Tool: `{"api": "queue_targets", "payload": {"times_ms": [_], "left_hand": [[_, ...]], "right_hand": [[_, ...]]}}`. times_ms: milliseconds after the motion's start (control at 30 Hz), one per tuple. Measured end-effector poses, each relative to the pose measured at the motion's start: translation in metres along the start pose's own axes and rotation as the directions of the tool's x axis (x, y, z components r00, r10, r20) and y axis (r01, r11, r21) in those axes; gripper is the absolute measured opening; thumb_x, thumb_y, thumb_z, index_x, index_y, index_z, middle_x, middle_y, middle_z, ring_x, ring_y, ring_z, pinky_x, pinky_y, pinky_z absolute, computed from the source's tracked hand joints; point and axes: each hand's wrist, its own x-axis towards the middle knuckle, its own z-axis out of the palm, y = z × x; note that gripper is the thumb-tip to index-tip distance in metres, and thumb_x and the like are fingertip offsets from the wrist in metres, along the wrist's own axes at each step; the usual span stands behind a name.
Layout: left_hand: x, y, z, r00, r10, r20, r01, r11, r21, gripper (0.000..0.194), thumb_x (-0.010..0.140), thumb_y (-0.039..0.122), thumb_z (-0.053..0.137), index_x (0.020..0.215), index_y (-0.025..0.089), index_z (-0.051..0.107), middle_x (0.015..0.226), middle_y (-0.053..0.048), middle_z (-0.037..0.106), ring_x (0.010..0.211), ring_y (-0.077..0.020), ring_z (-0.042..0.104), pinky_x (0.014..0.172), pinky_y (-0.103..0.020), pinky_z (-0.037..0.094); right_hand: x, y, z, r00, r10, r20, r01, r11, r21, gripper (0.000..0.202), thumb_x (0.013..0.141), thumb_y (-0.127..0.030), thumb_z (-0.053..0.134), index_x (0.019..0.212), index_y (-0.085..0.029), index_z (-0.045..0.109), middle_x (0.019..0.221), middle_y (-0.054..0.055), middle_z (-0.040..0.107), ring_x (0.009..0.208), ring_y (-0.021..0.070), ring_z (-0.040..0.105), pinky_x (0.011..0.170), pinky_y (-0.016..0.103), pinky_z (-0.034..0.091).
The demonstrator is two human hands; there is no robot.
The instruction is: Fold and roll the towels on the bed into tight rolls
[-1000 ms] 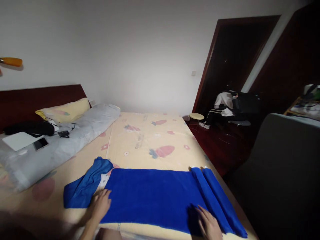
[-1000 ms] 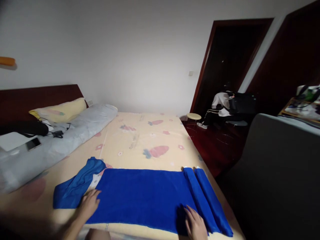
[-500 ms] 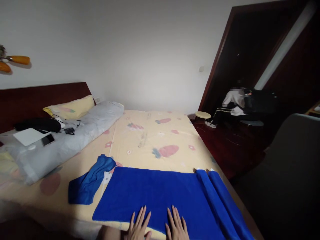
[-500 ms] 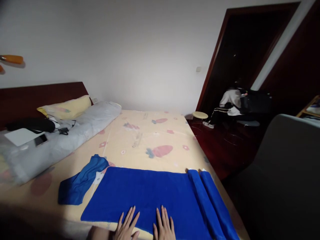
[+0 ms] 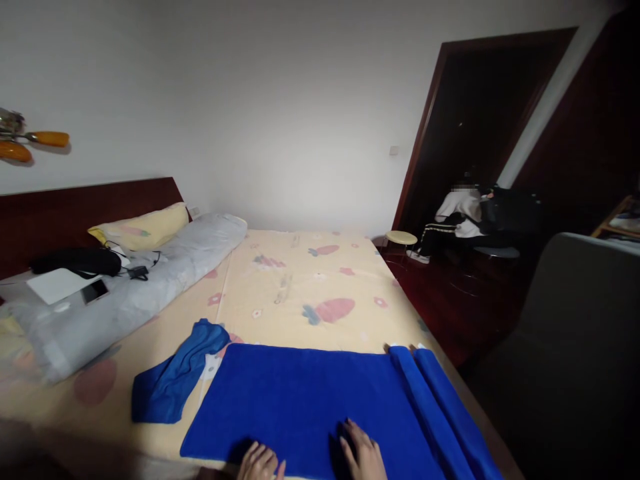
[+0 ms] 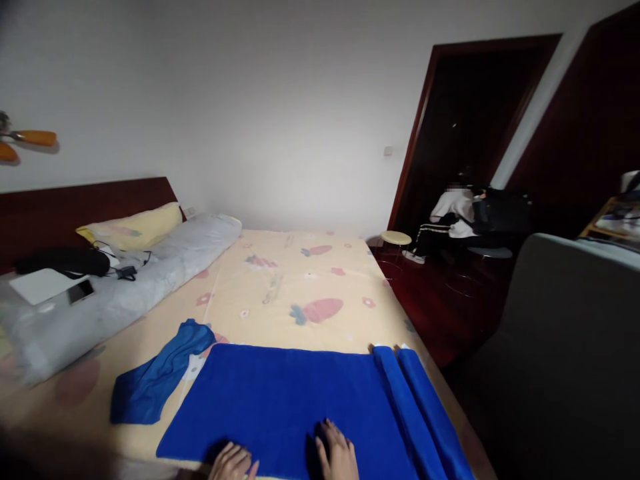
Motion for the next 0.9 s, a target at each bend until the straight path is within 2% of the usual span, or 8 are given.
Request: {"api": "queue_targets", "payload": {"times_ms": [100,167,267,333,433,600,767,900], "left_hand": [[0.05,-0.027,-0.023,0.983,-0.139,0.118,0.137,0.99,0.021,0.039,0.094,0.031,0.036,0.107,0.029,0.072,0.109,-0.004,0.075,0.109,-0.0217,0.066,0.099,-0.041,0.05],[0.093,-0.051,-0.036,0.951,-0.232,0.204,0.223,0.973,0.066,0.045,0.094,0.035,0.033,0.131,0.026,0.058,0.137,-0.006,0.059,0.131,-0.0227,0.05,0.105,-0.043,0.045],[0.146,-0.084,-0.035,0.859,-0.398,0.322,0.351,0.916,0.195,0.054,0.094,0.036,0.028,0.147,0.025,0.034,0.156,-0.005,0.031,0.145,-0.0248,0.026,0.114,-0.056,0.028],[0.164,-0.101,-0.023,0.774,-0.515,0.367,0.438,0.855,0.277,0.056,0.095,0.039,0.025,0.149,0.027,0.025,0.16,-0.005,0.02,0.148,-0.0267,0.016,0.113,-0.065,0.02],[0.165,-0.122,0.003,0.686,-0.621,0.38,0.522,0.783,0.338,0.059,0.095,0.046,0.021,0.151,0.028,0.018,0.161,-0.004,0.01,0.148,-0.0263,0.012,0.112,-0.066,0.017],[0.151,-0.14,0.025,0.728,-0.63,0.27,0.517,0.764,0.387,0.06,0.094,0.05,0.019,0.151,0.031,0.018,0.162,-0.001,0.011,0.149,-0.023,0.012,0.115,-0.061,0.012],[0.161,-0.149,0.019,0.707,-0.645,0.29,0.549,0.759,0.351,0.061,0.094,0.051,0.016,0.151,0.03,0.018,0.162,-0.002,0.013,0.148,-0.0233,0.015,0.114,-0.062,0.016],[0.164,-0.166,0.019,0.687,-0.674,0.272,0.579,0.734,0.354,0.061,0.093,0.05,0.015,0.151,0.03,0.017,0.162,-0.001,0.014,0.148,-0.0219,0.014,0.116,-0.059,0.012]], "right_hand": [[0.04,0.026,-0.024,0.994,0.035,-0.105,-0.035,0.999,0.003,0.062,0.093,-0.058,0.023,0.135,-0.022,0.053,0.145,0.01,0.048,0.134,0.0226,0.045,0.106,0.04,0.043],[0.071,0.048,-0.038,0.982,0.074,-0.174,-0.083,0.995,-0.048,0.067,0.092,-0.059,0.023,0.141,-0.018,0.045,0.151,0.013,0.039,0.139,0.0246,0.037,0.107,0.042,0.041],[0.111,0.081,-0.049,0.97,0.142,-0.198,-0.172,0.974,-0.144,0.072,0.09,-0.061,0.027,0.145,-0.016,0.038,0.154,0.015,0.033,0.142,0.028,0.03,0.109,0.045,0.038],[0.129,0.099,-0.048,0.971,0.167,-0.169,-0.201,0.957,-0.207,0.073,0.089,-0.063,0.029,0.145,-0.017,0.038,0.154,0.014,0.034,0.142,0.0285,0.029,0.11,0.046,0.036],[0.14,0.117,-0.04,0.975,0.16,-0.153,-0.198,0.94,-0.277,0.074,0.087,-0.066,0.028,0.145,-0.02,0.038,0.154,0.013,0.033,0.142,0.0275,0.032,0.112,0.046,0.033],[0.135,0.119,-0.032,0.971,0.115,-0.212,-0.174,0.942,-0.287,0.074,0.088,-0.068,0.027,0.146,-0.022,0.036,0.156,0.012,0.03,0.142,0.0262,0.032,0.112,0.046,0.031],[0.135,0.11,-0.041,0.966,0.135,-0.22,-0.187,0.953,-0.24,0.072,0.089,-0.066,0.028,0.147,-0.024,0.034,0.156,0.01,0.031,0.142,0.0265,0.031,0.112,0.048,0.031],[0.137,0.124,-0.049,0.964,0.104,-0.246,-0.156,0.967,-0.201,0.067,0.092,-0.062,0.028,0.143,-0.021,0.041,0.153,0.011,0.036,0.141,0.0259,0.033,0.112,0.048,0.033]]}}
